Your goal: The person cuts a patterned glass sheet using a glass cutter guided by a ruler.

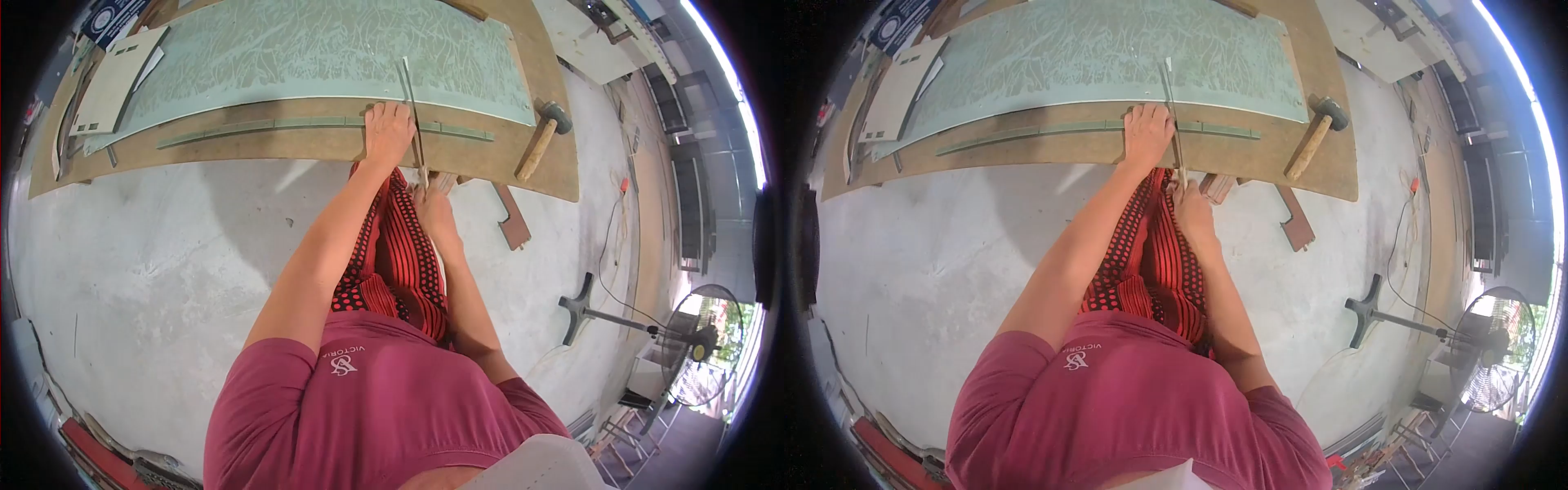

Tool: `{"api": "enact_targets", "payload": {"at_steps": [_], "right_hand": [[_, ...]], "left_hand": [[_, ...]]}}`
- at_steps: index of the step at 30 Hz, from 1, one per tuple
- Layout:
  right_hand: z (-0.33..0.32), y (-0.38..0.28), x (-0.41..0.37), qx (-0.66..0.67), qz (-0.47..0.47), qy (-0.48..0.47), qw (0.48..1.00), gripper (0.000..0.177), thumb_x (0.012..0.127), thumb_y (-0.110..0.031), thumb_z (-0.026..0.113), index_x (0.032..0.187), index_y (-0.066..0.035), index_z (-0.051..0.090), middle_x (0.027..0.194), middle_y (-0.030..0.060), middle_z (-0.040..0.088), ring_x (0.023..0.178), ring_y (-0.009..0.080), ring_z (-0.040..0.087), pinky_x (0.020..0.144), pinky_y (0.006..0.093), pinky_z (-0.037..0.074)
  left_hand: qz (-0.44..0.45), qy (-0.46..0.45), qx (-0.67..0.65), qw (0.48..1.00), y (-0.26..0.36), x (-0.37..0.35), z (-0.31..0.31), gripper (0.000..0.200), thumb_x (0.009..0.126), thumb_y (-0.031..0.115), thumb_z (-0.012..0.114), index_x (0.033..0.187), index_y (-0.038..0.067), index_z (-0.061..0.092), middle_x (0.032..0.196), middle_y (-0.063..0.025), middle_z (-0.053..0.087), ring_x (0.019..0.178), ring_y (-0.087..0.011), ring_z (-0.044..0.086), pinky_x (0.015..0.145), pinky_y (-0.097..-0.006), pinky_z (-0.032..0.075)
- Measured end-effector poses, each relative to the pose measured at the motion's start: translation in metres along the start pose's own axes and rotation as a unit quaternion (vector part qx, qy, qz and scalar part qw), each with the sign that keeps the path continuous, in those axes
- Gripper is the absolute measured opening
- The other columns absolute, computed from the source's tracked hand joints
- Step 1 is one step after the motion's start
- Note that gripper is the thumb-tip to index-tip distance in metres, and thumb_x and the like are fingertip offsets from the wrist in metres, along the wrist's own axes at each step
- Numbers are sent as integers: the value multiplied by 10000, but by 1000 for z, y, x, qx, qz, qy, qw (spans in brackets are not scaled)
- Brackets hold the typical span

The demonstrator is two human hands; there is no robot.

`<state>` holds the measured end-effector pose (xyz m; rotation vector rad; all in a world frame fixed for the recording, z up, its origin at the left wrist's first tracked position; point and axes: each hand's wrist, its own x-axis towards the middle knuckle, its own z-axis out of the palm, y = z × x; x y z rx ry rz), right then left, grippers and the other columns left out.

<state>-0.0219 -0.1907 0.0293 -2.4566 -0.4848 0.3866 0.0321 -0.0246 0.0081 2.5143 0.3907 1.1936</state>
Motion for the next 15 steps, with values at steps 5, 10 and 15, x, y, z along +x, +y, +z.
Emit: {"api": "enact_targets", "payload": {"at_steps": [5,10,15], "right_hand": [[6,5,-16,-16,2,-7,1000,338,965,-295,404,1064,23,461,797,357,590,816,531,572,691,594,450],[11,28,-70,26,39,-48,998,327,965,-292,412,1066,16,458,799,351,594,800,531,571,684,595,446],[2,4,-2,8,-18,10,1000,311,956,-269,435,1062,23,454,814,376,569,807,557,540,691,606,419]], "left_hand": [[1,2,-26,1000,0,-1,-2,130,740,133,649,774,105,527,815,-60,539,831,-275,526,707,-416,387],[-5,-26,-24,999,-1,-2,0,129,745,151,647,797,97,543,842,-73,546,843,-284,524,722,-423,386],[-4,-30,-14,999,0,-1,0,136,745,164,646,814,89,555,866,-86,554,853,-292,522,734,-433,385]]}}
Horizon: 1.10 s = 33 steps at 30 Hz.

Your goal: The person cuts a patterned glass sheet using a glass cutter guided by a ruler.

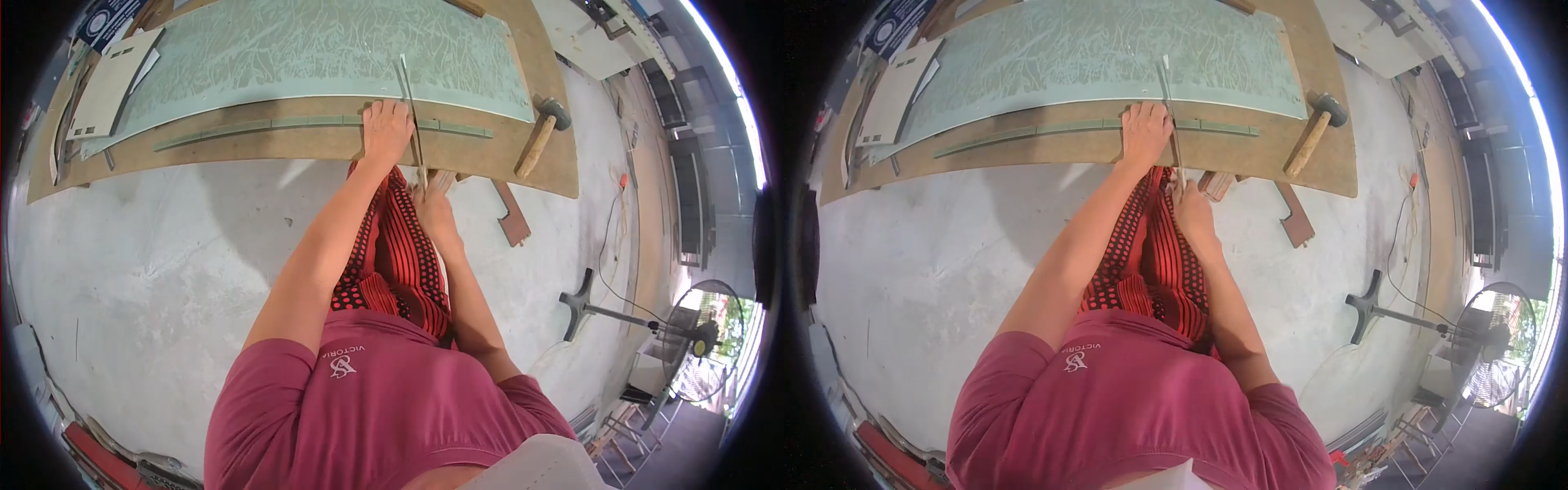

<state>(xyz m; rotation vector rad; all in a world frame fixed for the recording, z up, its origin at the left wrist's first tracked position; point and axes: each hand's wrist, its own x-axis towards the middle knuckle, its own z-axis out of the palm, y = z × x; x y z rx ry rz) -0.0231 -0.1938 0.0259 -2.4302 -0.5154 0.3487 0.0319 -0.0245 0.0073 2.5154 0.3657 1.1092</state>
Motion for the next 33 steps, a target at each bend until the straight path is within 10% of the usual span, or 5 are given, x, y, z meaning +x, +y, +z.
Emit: {"api": "enact_targets", "payload": {"at_steps": [26,33], "right_hand": [[7,9,-75,32,58,-49,997,321,967,-298,418,1068,3,465,815,348,595,819,520,575,680,583,445],[11,-5,10,21,6,-6,1000,312,964,-267,408,1065,23,461,801,363,583,814,537,563,686,588,439]], "left_hand": [[-7,8,-5,1000,1,-1,0,123,746,137,647,793,102,539,834,-60,555,834,-272,531,725,-419,386],[4,22,-10,1000,-1,0,-5,125,746,140,652,794,101,543,838,-66,552,822,-282,529,720,-423,386]]}}
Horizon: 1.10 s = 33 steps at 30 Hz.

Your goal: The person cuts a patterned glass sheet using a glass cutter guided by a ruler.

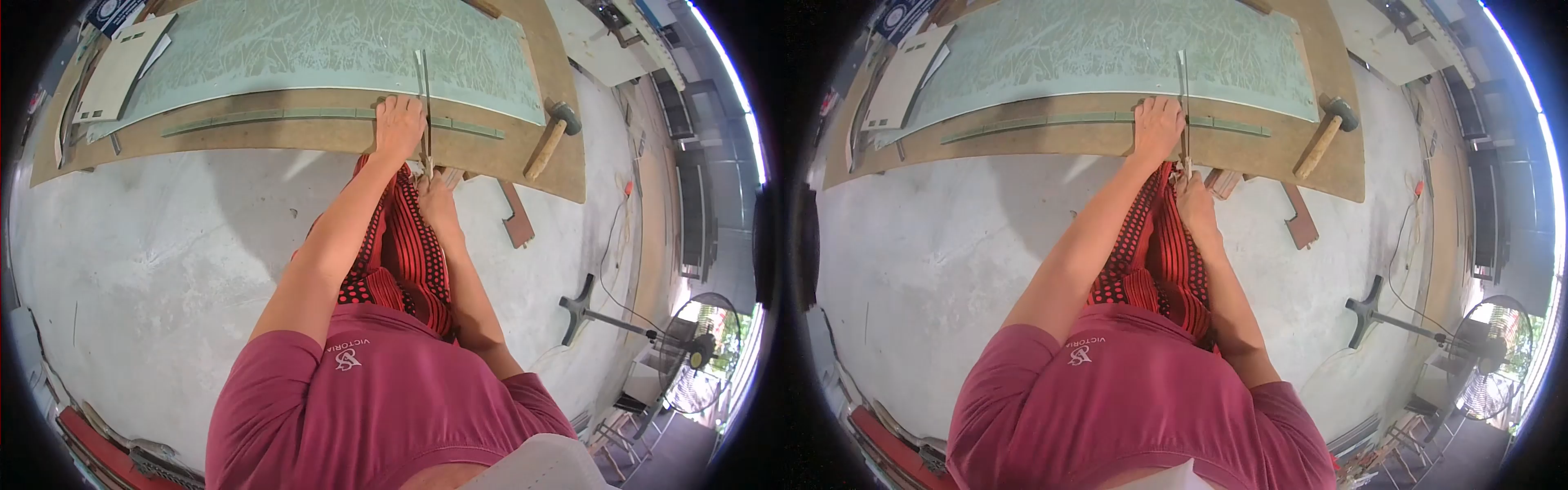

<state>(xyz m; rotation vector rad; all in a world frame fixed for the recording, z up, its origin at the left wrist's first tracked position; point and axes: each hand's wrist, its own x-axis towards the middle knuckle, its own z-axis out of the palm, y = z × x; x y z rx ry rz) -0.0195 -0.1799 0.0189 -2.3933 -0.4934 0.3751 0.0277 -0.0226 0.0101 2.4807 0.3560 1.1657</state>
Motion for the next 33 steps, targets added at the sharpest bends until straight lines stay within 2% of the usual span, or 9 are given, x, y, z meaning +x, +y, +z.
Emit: {"api": "enact_targets", "payload": {"at_steps": [7,11,13,14,17,23,26,30,33], "right_hand": [[-1,17,-83,-16,51,-45,998,295,966,-261,413,1063,14,454,762,345,590,785,531,568,681,591,445],[5,11,-58,-34,34,-63,997,309,966,-270,417,1045,25,461,754,339,590,780,526,570,681,591,447],[7,14,-28,3,-4,-12,1000,330,965,-285,421,1018,37,470,761,337,590,781,520,572,679,587,446],[2,12,-12,-23,24,-32,999,354,967,-301,419,1023,43,480,773,339,588,792,516,572,678,579,448],[-13,3,-13,-10,7,-15,1000,353,967,-302,421,1035,38,483,790,346,581,805,514,571,679,570,453],[0,17,-81,17,18,-42,999,367,979,-296,408,1151,25,453,854,325,611,846,506,575,706,555,464],[-9,9,-59,18,54,-66,996,368,977,-299,404,1138,27,458,855,334,605,856,507,574,710,561,457],[-6,1,-5,9,13,-20,1000,336,968,-270,395,1087,36,467,841,383,567,840,543,550,699,588,436],[-1,1,-19,6,15,-13,1000,348,968,-290,402,1087,31,465,821,372,577,835,536,560,699,586,440]], "left_hand": [[-5,-18,1,1000,1,-1,4,134,746,142,647,817,100,542,854,-72,549,821,-289,529,713,-428,386],[0,-14,4,1000,2,0,4,130,747,143,645,809,100,539,852,-70,547,818,-287,528,712,-429,384],[2,-7,3,1000,1,1,5,129,749,144,644,807,100,538,847,-70,545,815,-286,528,713,-428,383],[2,-7,2,1000,0,0,4,127,751,146,643,804,100,537,842,-69,544,813,-284,527,714,-428,382],[3,-4,-12,1000,1,0,2,125,753,147,641,805,100,538,833,-68,544,810,-283,526,717,-428,380],[-5,-3,-9,1000,1,-1,4,127,753,142,641,804,100,534,827,-67,541,807,-285,524,709,-428,380],[0,-6,4,1000,2,-1,4,130,751,146,644,796,104,529,824,-66,539,806,-284,524,704,-424,380],[10,10,6,1000,0,-1,5,132,746,147,647,786,108,527,826,-64,543,805,-283,524,700,-423,380],[7,13,-5,1000,0,1,5,134,743,143,650,778,111,525,824,-64,542,799,-284,525,697,-421,382]]}}
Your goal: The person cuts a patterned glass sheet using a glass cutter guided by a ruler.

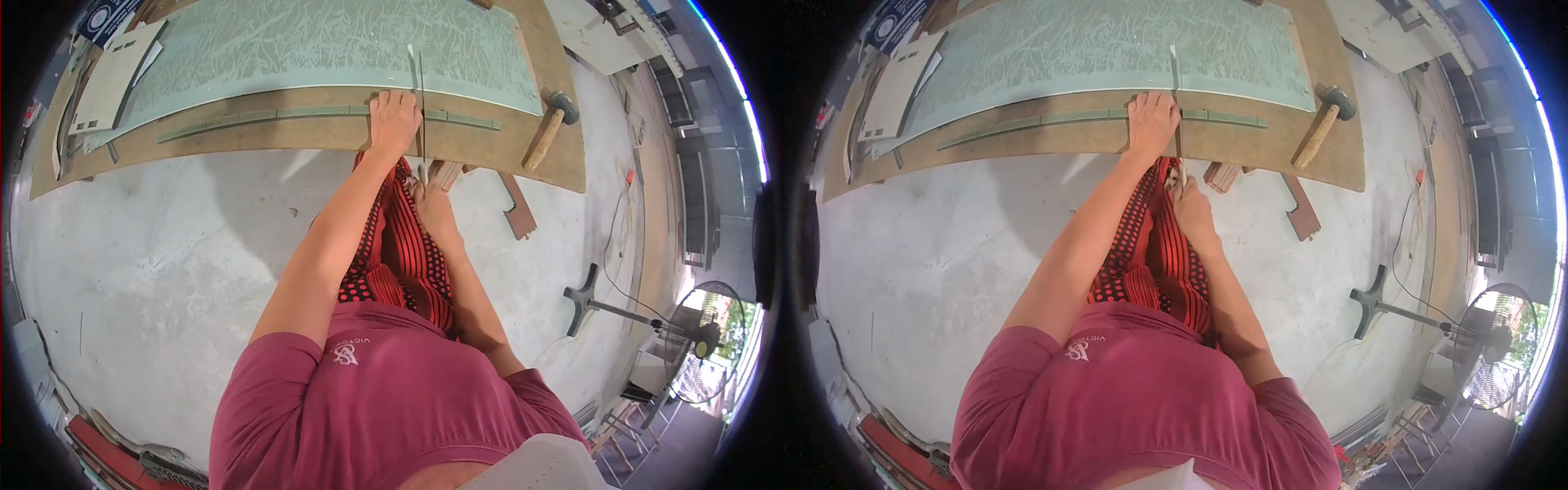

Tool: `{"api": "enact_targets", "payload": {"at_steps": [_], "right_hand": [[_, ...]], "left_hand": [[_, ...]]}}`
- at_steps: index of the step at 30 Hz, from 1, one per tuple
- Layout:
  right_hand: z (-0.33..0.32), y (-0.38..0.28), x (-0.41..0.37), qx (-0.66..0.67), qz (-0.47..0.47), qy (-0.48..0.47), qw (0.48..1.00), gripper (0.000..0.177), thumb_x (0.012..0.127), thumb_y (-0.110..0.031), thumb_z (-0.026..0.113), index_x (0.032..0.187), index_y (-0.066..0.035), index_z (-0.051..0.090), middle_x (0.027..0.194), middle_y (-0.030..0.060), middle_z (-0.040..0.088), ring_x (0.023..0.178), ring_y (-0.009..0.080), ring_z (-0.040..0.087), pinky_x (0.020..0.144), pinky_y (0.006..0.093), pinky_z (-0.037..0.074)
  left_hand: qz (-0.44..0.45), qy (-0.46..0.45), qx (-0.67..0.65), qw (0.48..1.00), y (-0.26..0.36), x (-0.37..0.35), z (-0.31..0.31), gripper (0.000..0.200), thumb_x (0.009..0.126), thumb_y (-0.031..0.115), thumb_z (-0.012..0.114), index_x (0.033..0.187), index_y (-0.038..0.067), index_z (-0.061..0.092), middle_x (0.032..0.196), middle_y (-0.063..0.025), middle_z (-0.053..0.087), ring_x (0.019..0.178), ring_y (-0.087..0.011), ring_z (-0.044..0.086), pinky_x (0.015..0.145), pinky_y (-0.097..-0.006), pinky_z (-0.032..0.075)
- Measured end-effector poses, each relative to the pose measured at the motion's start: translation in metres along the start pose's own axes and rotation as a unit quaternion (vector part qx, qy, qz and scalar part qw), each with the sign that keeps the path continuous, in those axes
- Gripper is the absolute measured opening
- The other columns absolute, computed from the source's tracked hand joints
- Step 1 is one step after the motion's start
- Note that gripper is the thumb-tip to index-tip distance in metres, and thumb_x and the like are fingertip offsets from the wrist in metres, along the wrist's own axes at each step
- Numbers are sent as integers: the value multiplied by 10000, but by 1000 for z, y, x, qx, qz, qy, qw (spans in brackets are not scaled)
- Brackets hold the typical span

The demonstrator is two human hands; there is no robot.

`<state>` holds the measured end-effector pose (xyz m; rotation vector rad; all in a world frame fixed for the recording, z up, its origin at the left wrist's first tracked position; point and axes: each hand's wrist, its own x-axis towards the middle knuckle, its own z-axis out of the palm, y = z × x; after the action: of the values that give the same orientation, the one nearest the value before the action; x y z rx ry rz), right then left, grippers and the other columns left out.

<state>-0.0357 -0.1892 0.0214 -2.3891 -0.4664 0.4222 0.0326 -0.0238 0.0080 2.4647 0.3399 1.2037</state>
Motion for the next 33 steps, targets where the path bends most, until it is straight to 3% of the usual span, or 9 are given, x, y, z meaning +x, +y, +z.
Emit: {"api": "enact_targets", "payload": {"at_steps": [5,14,16,18,21,24,25,29,33], "right_hand": [[6,24,-65,-12,19,-20,1000,345,963,-288,423,1077,35,464,799,351,582,809,525,564,675,590,432],[-5,0,17,-8,4,-13,1000,377,965,-285,421,1060,78,461,813,341,583,816,543,541,678,555,446],[9,25,-6,-18,-84,41,996,383,975,-291,408,1041,81,469,802,334,588,793,531,553,667,544,450],[7,26,-41,2,16,-35,999,380,984,-301,391,1059,62,474,805,330,594,796,518,567,669,537,457],[3,25,-64,6,29,-45,999,369,984,-303,395,1081,45,474,816,327,601,815,504,580,670,530,463],[-12,2,-26,45,99,-61,992,335,964,-283,417,1094,22,469,850,338,602,845,524,566,707,571,453],[-15,-3,-13,26,9,-8,1000,346,958,-294,416,1082,22,482,852,339,601,850,518,568,727,569,452],[4,6,20,-63,-28,14,997,328,948,-276,430,1066,26,480,847,344,595,860,511,569,757,577,446],[4,14,-29,-2,25,11,1000,326,946,-272,440,1076,26,463,817,340,594,821,511,574,721,579,454]], "left_hand": [[-5,-14,-2,1000,1,-1,-1,128,747,135,649,783,107,529,822,-71,544,796,-286,531,699,-424,385],[-1,-11,1,1000,1,-1,-4,136,749,145,656,788,102,533,837,-72,547,819,-290,531,712,-430,388],[-7,-14,0,1000,2,0,-2,135,748,149,658,788,103,537,841,-70,550,821,-291,531,721,-427,389],[-11,-14,3,1000,1,-2,0,132,750,152,657,791,105,540,842,-70,553,827,-291,531,727,-423,387],[-13,-33,11,999,1,-2,-1,128,752,152,654,794,106,542,847,-71,555,834,-293,532,729,-426,385],[-12,-28,14,999,1,-3,1,126,755,150,650,796,106,540,853,-72,554,834,-296,532,725,-434,386],[-6,-23,12,1000,0,-1,0,126,755,150,650,796,106,540,853,-72,554,834,-296,532,725,-434,386],[4,-19,1,1000,2,-2,-4,127,757,148,647,801,101,537,851,-81,551,833,-303,531,708,-446,391],[9,-35,9,999,0,-2,1,127,765,167,637,823,96,548,865,-89,552,844,-302,527,722,-445,392]]}}
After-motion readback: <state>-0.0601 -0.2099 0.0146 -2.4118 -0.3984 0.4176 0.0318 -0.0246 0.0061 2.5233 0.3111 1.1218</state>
